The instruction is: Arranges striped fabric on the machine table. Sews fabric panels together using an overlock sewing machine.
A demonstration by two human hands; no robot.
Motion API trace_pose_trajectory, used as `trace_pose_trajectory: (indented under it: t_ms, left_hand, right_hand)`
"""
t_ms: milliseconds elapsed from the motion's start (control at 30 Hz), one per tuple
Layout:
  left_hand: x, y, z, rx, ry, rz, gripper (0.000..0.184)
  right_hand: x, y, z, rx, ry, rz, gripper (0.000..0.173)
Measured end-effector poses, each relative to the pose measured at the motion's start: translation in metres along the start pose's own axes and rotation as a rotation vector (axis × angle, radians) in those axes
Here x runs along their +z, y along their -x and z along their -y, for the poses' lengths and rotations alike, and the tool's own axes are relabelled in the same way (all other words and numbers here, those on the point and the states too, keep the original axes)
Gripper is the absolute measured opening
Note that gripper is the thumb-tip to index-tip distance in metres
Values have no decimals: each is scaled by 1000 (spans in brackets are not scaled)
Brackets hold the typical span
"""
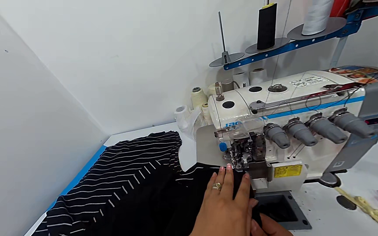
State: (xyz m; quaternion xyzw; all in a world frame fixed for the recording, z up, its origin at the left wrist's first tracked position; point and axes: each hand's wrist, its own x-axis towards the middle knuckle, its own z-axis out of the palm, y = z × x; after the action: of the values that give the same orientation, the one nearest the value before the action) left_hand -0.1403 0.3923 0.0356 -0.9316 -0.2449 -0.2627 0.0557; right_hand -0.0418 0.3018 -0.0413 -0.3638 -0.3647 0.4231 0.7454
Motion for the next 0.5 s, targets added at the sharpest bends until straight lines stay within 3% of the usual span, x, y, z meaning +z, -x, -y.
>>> trace_pose_trajectory:
  t_ms: [200, 367, 500]
  left_hand:
    - [0, -3, 7, 23, 50, 18, 48]
    - [-9, 9, 2, 41, 50, -93, 30]
    - [-14, 8, 14, 60, 125, -69, 32]
  right_hand:
    - [3, -3, 2, 5, 11, -30, 26]
    - [10, -20, 11, 22, 21, -84, 21]
    - [14, -28, 17, 46, 78, -124, 20]
